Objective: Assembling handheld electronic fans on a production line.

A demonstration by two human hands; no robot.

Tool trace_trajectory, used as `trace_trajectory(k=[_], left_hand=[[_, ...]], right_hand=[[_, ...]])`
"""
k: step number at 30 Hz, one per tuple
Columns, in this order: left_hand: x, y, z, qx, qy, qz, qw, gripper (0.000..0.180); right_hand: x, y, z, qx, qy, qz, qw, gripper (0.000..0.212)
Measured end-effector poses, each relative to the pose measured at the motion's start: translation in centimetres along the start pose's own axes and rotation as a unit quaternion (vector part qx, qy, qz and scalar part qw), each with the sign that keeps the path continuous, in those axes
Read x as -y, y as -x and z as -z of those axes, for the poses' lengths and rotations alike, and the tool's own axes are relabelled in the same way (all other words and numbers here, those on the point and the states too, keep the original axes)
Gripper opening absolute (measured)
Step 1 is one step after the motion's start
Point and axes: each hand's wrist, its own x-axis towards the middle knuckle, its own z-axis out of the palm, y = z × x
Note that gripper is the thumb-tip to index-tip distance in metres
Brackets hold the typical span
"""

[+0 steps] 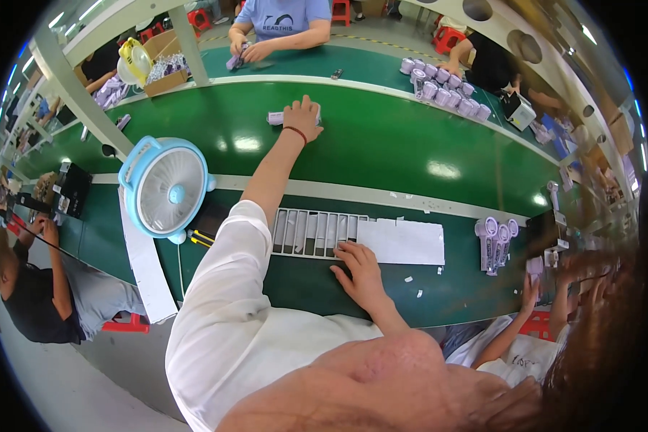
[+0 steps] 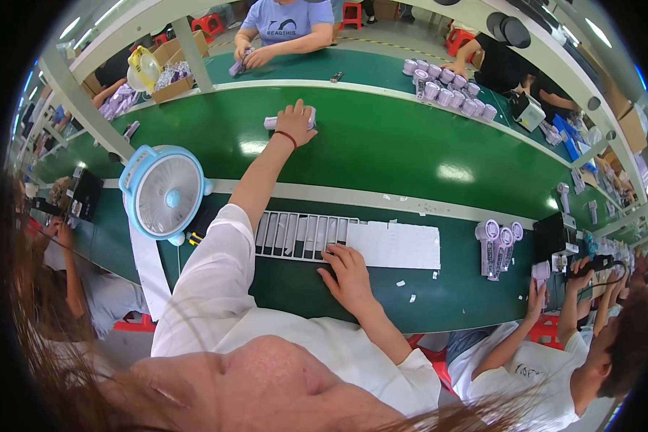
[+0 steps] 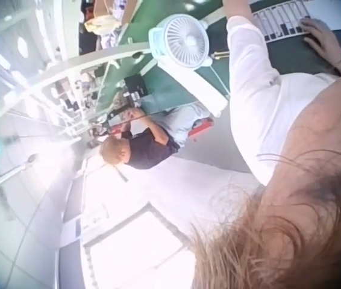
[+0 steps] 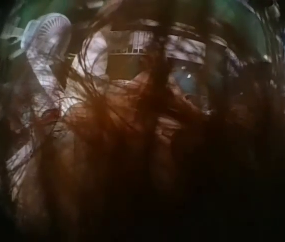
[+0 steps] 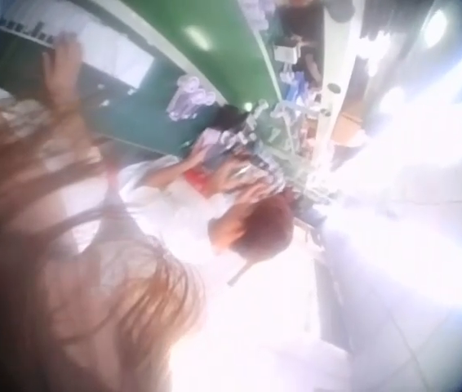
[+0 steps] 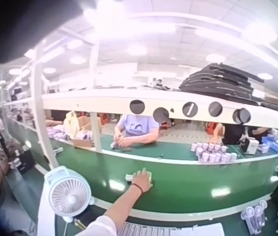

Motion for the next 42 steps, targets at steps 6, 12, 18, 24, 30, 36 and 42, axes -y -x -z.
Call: trace_trajectory(k=[6,12,18,24,30,36,42], left_hand=[[1.2,-1.1,-3.0,0.022,0.052,0.052,0.997,0.077],[1.2,-2.1,-1.5,0.121,0.168,0.076,0.975,0.095],[-2.7,-0.3,1.0,0.102,0.200,0.156,0.962,0.074],[-1.4,3.6,0.0,-0.010,0.272,0.088,0.958,0.068],[-2.3,8.0,8.4,0.014,0.678,0.072,0.732,0.039],[-3.6,14.7,18.4,0.107,0.772,-0.111,0.616,0.019],[-6.3,20.2,23.3,0.254,0.710,-0.399,0.522,0.018]], right_hand=[[-0.1,0.2,-0.5,0.005,-0.018,-0.009,1.000,0.039],[0.1,-0.2,-0.2,0.012,-0.003,0.020,1.000,0.038],[0.1,-0.2,0.2,0.013,-0.011,-0.002,1.000,0.035],[0.1,0.0,0.3,0.003,-0.030,0.000,1.000,0.035],[0.0,0.1,1.2,-0.079,-0.066,-0.028,0.994,0.037],[0.4,-0.6,2.1,-0.197,-0.052,-0.048,0.978,0.063],[0.5,0.0,-1.4,-0.237,-0.284,-0.051,0.928,0.089]])
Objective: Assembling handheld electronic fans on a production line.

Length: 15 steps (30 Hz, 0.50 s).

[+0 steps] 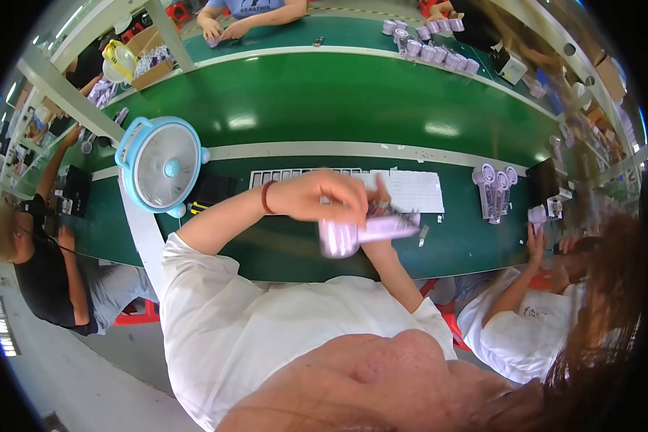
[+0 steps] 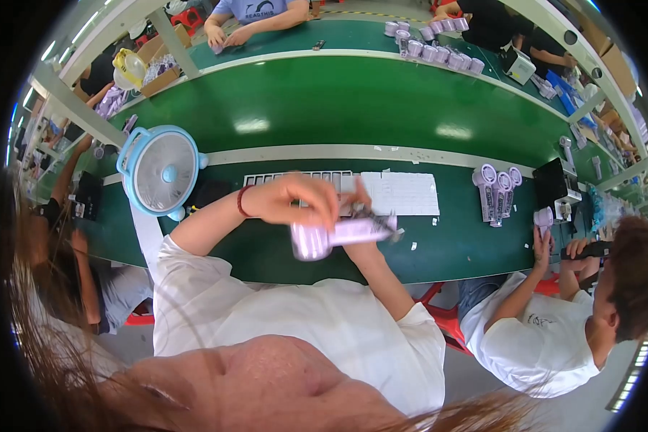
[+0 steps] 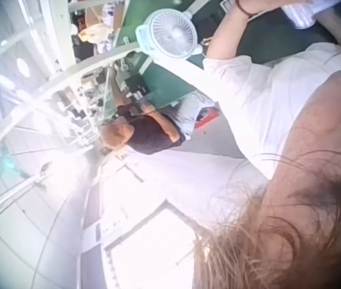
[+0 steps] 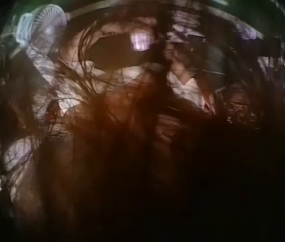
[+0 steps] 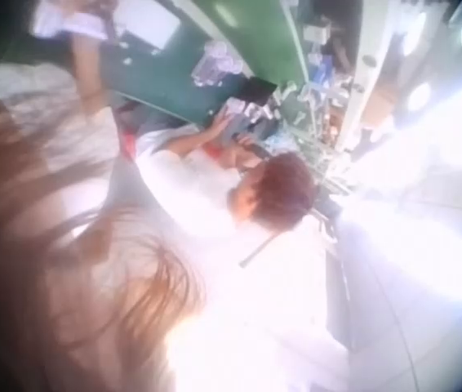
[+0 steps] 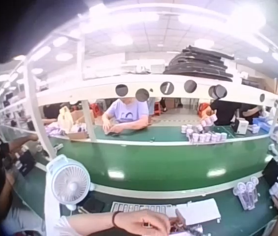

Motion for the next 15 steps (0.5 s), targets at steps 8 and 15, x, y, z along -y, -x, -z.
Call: trace_trajectory(k=[8,15], left_hand=[[-1.0,5.2,-4.9,0.037,-0.293,0.163,0.941,0.063],[4.4,8.0,-8.0,-0.076,-0.452,0.117,0.881,0.047]], right_hand=[[7.1,-2.7,8.1,0.229,0.269,-0.015,0.935,0.013],[11.2,-1.5,6.8,0.455,0.140,-0.097,0.874,0.032]])
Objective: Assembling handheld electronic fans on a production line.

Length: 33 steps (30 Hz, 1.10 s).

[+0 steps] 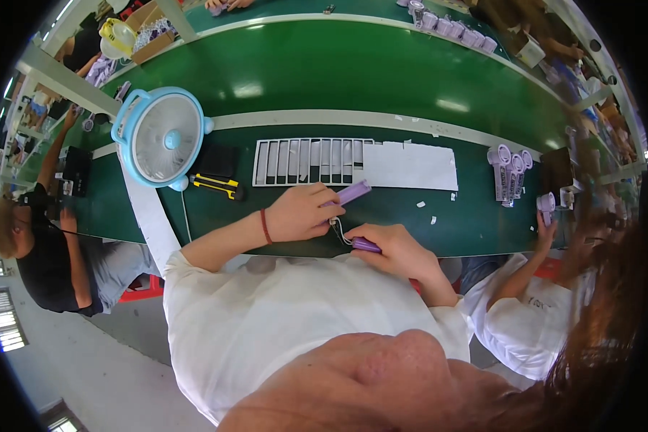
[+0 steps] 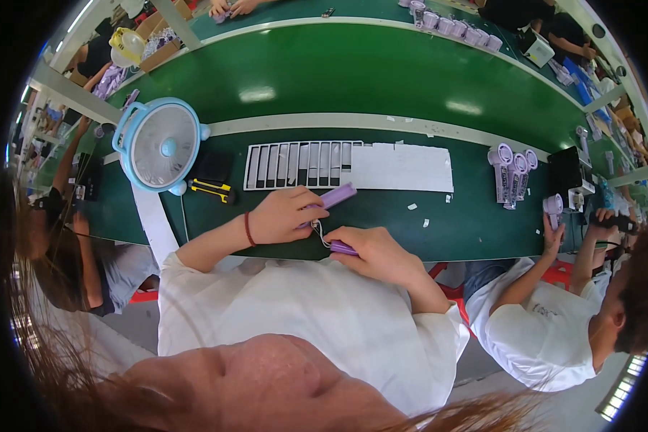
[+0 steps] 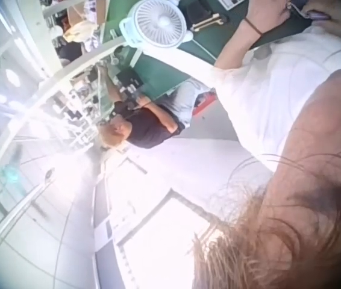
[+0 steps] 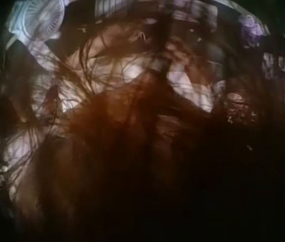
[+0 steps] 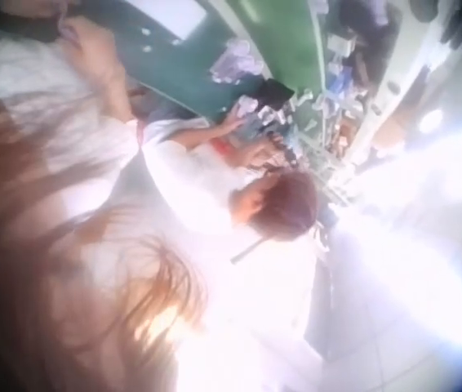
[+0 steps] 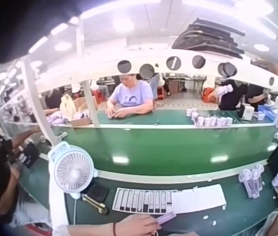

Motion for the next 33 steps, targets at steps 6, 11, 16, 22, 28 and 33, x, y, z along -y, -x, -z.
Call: trace_trajectory(k=[6,11,16,22,28,33], left_hand=[[0.0,0.6,-2.9,-0.083,-0.002,0.021,0.996,0.036],[0.4,1.3,-4.3,-0.142,-0.022,0.013,0.989,0.034],[0.4,1.0,-3.7,-0.129,-0.029,-0.014,0.991,0.028],[0.8,1.0,-4.2,-0.110,-0.021,-0.017,0.994,0.034],[0.2,-0.4,-2.8,-0.094,-0.020,0.029,0.995,0.036],[0.5,-0.3,-2.9,-0.045,-0.042,0.022,0.998,0.032]], right_hand=[[-3.0,-1.7,1.8,-0.081,-0.257,-0.036,0.962,0.043],[-4.6,-3.8,-1.3,-0.131,0.041,0.014,0.990,0.040],[-4.5,-3.8,-2.1,-0.152,0.127,0.025,0.980,0.031],[-4.9,-4.1,-1.4,-0.137,0.185,0.066,0.971,0.033],[-5.7,-4.4,-1.2,-0.181,0.193,0.109,0.958,0.026],[-6.5,-3.5,-2.1,-0.215,0.224,0.121,0.943,0.027]])
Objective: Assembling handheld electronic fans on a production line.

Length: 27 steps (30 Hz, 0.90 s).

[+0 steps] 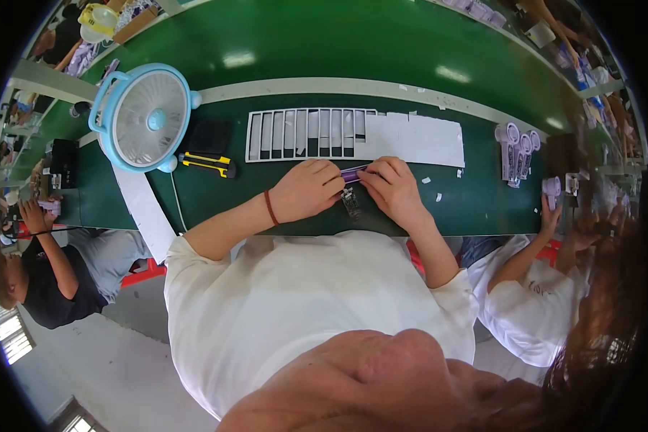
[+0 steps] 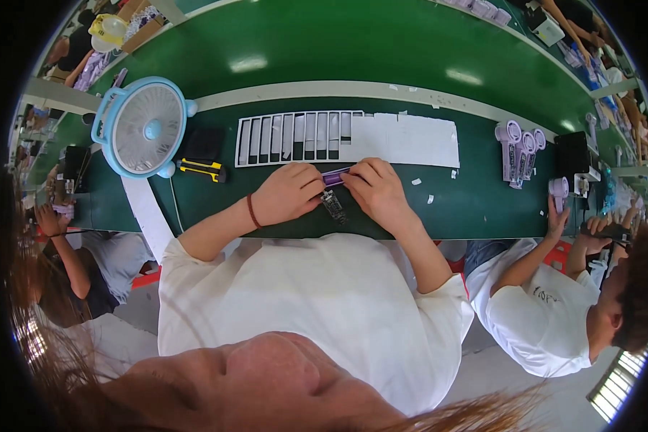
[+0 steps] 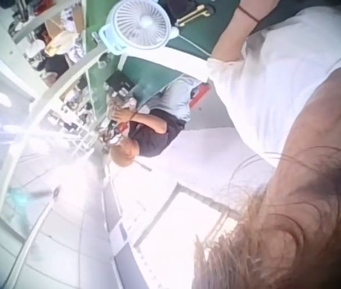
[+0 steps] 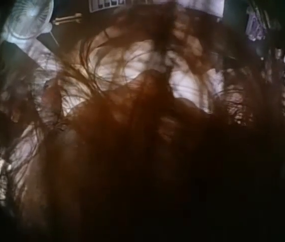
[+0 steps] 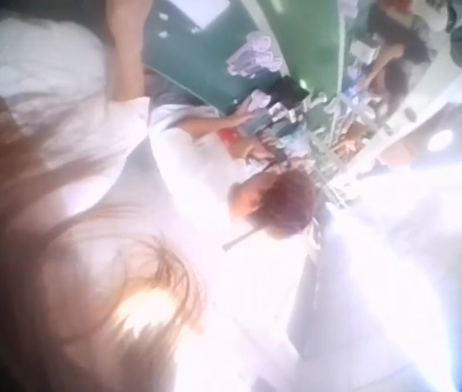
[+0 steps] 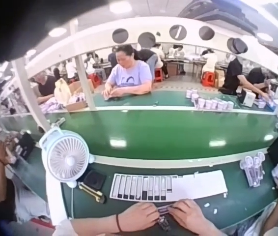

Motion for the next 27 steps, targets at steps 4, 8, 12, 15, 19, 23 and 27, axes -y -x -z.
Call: trace_trajectory(k=[4,8,12,15,19,23,27], left_hand=[[0.1,-0.4,2.0,0.019,0.054,-0.007,0.998,0.033],[2.9,-1.9,2.8,-0.003,0.264,-0.025,0.964,0.030],[5.9,-3.1,0.6,0.052,0.245,-0.012,0.968,0.039],[6.0,-3.4,0.2,0.101,0.226,0.019,0.969,0.051],[6.0,-3.9,0.3,0.147,0.195,0.024,0.969,0.046],[5.5,-3.9,0.4,0.142,0.188,0.032,0.971,0.048],[5.6,-3.1,-0.6,0.081,0.175,0.018,0.981,0.057]], right_hand=[[-1.1,-0.7,1.2,0.036,-0.121,-0.040,0.991,0.025],[-4.1,-2.8,-0.4,0.033,-0.076,-0.075,0.994,0.010],[-6.2,-4.6,-1.8,0.088,-0.047,-0.026,0.995,0.010],[-6.2,-5.9,-1.1,0.178,0.003,0.003,0.984,0.010],[-5.7,-6.9,-1.3,0.199,0.020,0.029,0.979,0.010],[-6.1,-6.6,-1.8,0.176,0.003,0.019,0.984,0.013],[-8.0,-5.1,-2.1,0.106,-0.166,-0.178,0.964,0.010]])
